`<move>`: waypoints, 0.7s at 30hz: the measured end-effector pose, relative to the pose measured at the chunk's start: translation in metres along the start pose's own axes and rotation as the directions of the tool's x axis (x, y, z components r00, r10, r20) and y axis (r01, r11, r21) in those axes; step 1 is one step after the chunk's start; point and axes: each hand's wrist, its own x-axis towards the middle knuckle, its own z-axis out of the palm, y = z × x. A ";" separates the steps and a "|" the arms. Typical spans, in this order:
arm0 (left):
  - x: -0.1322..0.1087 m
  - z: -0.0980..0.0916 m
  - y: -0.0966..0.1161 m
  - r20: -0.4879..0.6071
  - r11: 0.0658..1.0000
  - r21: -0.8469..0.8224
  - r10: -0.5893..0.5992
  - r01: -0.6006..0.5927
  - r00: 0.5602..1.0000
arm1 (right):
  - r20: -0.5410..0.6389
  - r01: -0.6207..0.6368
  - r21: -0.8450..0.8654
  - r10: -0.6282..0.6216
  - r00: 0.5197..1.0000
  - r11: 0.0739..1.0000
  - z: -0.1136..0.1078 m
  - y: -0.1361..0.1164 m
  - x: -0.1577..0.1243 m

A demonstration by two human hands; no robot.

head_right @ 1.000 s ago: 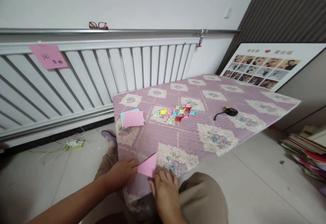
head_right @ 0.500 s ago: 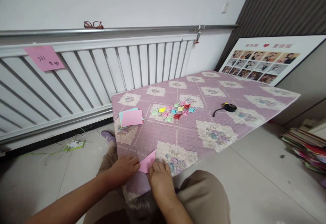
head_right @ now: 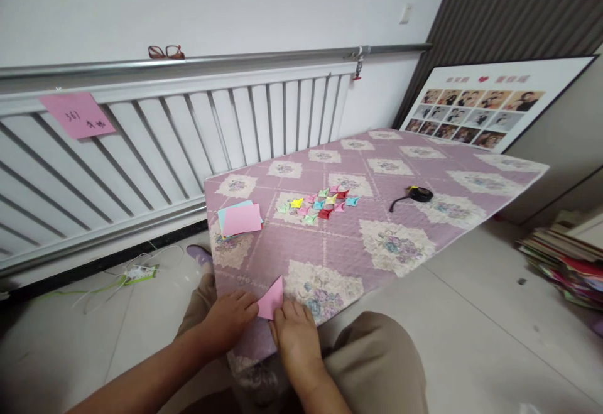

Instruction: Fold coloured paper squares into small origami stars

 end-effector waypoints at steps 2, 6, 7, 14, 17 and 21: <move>-0.006 0.000 0.005 -0.047 0.997 -0.064 -0.040 0.036 0.998 | -0.034 0.013 0.017 -0.012 0.999 1.000 0.003 0.003 -0.004; -0.017 0.004 0.017 -0.161 0.951 -0.301 -0.121 0.068 0.980 | -0.053 0.040 0.084 -0.036 0.998 0.996 0.005 0.009 -0.011; -0.017 0.006 0.018 -0.184 0.925 -0.373 -0.154 0.076 0.971 | -0.057 0.038 0.103 -0.032 0.998 0.994 0.005 0.010 -0.012; -0.003 0.024 0.019 -0.128 0.787 -0.565 -0.382 0.250 0.915 | -0.058 -0.003 0.267 0.019 0.998 0.964 0.001 0.014 -0.012; 0.000 0.029 0.023 -0.129 0.781 -0.537 -0.448 0.317 0.885 | -0.014 -0.049 0.346 0.058 0.998 0.937 -0.002 0.017 -0.012; -0.001 0.030 0.030 -0.075 0.763 -0.446 -0.552 0.468 0.830 | 0.020 -0.114 0.397 0.116 0.993 0.911 -0.007 0.018 -0.010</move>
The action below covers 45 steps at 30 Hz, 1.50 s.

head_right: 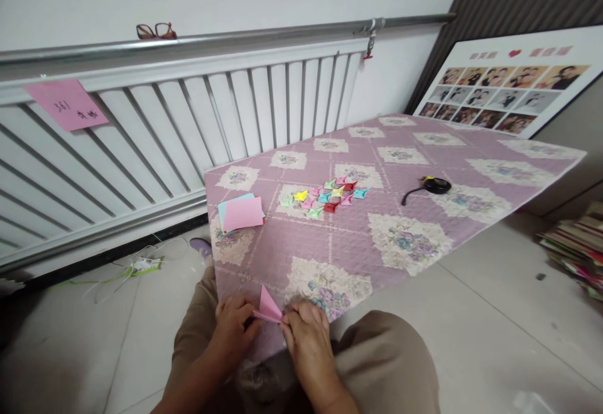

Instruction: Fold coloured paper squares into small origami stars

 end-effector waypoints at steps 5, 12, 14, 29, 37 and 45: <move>-0.002 0.002 0.001 -0.018 0.994 -0.047 -0.097 0.096 0.995 | -0.026 -0.044 0.035 0.045 0.999 0.998 0.001 0.000 0.002; -0.001 0.007 0.000 -0.032 0.995 -0.035 -0.094 0.093 0.995 | -0.036 -0.096 0.001 0.096 0.995 0.995 0.005 -0.002 0.003; 0.000 0.008 0.001 -0.028 0.995 -0.021 -0.103 0.103 0.994 | -0.050 -0.116 -0.001 0.115 0.992 0.993 0.006 -0.004 0.005; 0.002 0.010 0.004 -0.063 0.989 0.104 -0.098 0.104 0.993 | -0.080 -0.133 -0.075 0.127 0.989 0.988 0.013 -0.003 0.008; 0.005 0.005 0.008 0.034 0.981 0.111 -0.165 0.161 0.986 | -0.069 -0.164 -0.105 0.158 0.985 0.981 0.011 -0.006 0.011; 0.005 0.006 0.006 -0.064 0.991 0.008 -0.135 0.135 0.989 | -0.076 -0.174 -0.108 0.166 0.983 0.979 0.012 -0.007 0.013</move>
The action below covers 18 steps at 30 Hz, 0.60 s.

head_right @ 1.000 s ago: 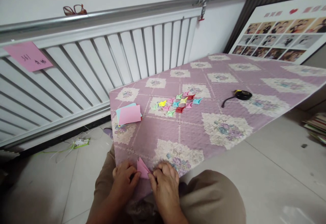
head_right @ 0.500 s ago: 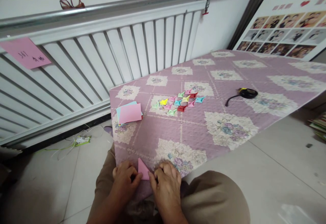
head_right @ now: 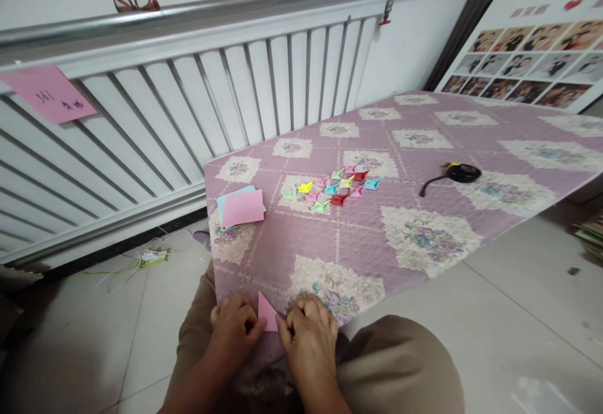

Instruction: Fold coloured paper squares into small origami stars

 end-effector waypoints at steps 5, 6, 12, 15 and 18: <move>0.002 -0.003 0.002 0.058 0.999 0.028 -0.019 0.017 0.998 | 0.002 -0.007 0.011 0.007 1.000 1.000 0.001 0.000 -0.001; 0.002 -0.003 0.003 0.074 0.999 0.033 -0.027 0.025 0.997 | 0.001 -0.007 0.010 0.007 1.000 1.000 0.001 0.001 -0.001; -0.002 -0.001 0.001 0.028 1.000 0.006 -0.024 0.024 0.999 | 0.012 -0.017 -0.019 0.017 1.000 1.000 0.000 0.000 0.001; -0.003 0.002 -0.004 -0.018 0.994 0.017 0.104 -0.104 0.994 | 0.011 -0.019 -0.033 0.019 1.000 0.999 -0.001 -0.001 0.002; 0.003 0.002 -0.011 0.067 0.942 0.041 0.331 -0.334 0.941 | 0.015 -0.011 -0.042 0.012 1.000 0.999 -0.001 -0.003 0.003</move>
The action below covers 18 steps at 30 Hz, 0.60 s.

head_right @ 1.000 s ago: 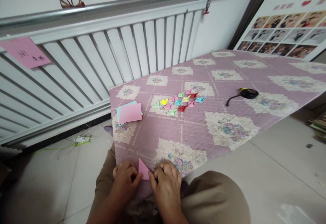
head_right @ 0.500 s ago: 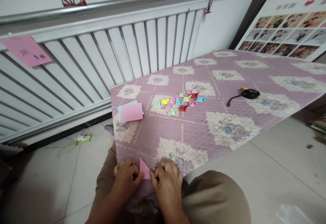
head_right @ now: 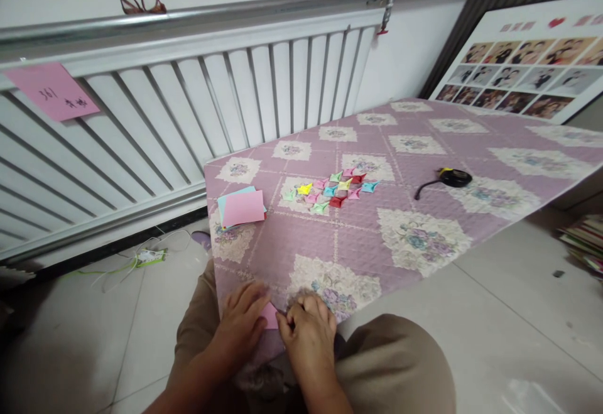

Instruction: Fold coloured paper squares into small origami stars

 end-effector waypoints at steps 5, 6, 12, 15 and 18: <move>0.013 -0.007 -0.014 0.178 0.981 -0.022 0.196 -0.195 0.964 | 0.005 0.007 -0.031 -0.006 1.000 0.999 0.001 0.000 0.000; 0.015 -0.009 -0.016 0.188 0.977 -0.021 0.211 -0.210 0.959 | 0.006 0.011 -0.031 -0.010 1.000 0.999 0.001 0.000 0.000; 0.016 -0.014 -0.020 0.170 0.964 0.006 0.260 -0.265 0.951 | -0.011 0.033 -0.014 -0.033 0.999 0.999 0.003 0.003 -0.003; 0.023 -0.017 -0.017 0.174 0.970 0.021 0.234 -0.241 0.957 | -0.023 0.027 -0.020 -0.027 0.999 0.999 0.004 0.003 -0.003; 0.037 -0.023 -0.012 0.255 0.967 0.067 0.220 -0.245 0.942 | -0.028 0.037 -0.020 -0.037 0.999 0.999 0.005 0.003 -0.004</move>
